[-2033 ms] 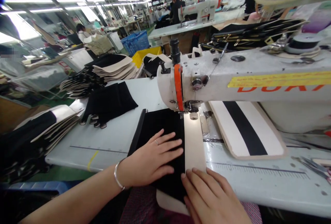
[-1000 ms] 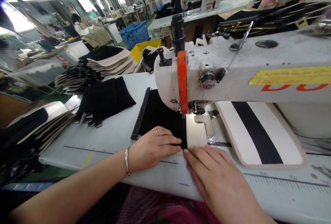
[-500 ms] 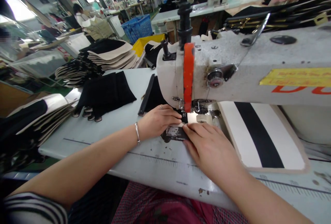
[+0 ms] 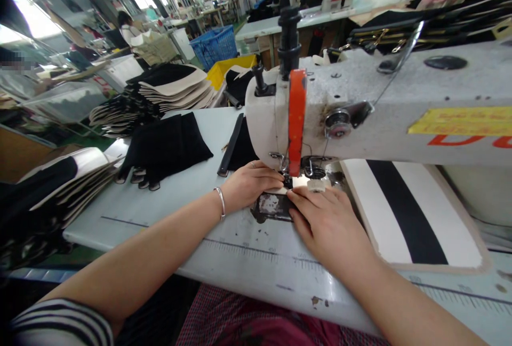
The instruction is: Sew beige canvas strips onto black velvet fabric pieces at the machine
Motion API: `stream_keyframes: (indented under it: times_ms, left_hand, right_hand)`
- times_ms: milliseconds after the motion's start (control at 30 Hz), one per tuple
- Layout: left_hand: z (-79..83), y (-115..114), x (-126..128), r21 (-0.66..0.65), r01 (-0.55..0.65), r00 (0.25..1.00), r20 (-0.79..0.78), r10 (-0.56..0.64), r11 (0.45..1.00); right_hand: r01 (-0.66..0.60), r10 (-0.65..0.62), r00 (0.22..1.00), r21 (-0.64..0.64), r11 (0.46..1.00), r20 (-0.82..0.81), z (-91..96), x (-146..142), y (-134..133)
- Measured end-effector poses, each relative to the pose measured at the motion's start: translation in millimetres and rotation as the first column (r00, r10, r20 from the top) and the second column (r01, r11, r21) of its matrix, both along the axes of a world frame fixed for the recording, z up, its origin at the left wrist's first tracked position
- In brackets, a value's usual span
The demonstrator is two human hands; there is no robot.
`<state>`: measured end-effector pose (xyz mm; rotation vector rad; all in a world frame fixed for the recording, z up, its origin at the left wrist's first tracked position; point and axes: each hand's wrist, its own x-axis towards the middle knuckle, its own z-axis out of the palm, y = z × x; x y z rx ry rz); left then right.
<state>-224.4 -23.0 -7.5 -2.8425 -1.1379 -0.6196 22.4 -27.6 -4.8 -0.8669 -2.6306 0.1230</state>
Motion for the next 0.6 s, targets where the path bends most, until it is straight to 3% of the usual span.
stream_keyframes:
  times_ms: [600]
  left_hand:
    - [7.0, 7.2, 1.0, -0.019, -0.014, 0.984, 0.179, 0.017, 1.0]
  right_hand:
    - [0.038, -0.04, 0.995, 0.02, 0.999, 0.09, 3.1, -6.2, 1.3]
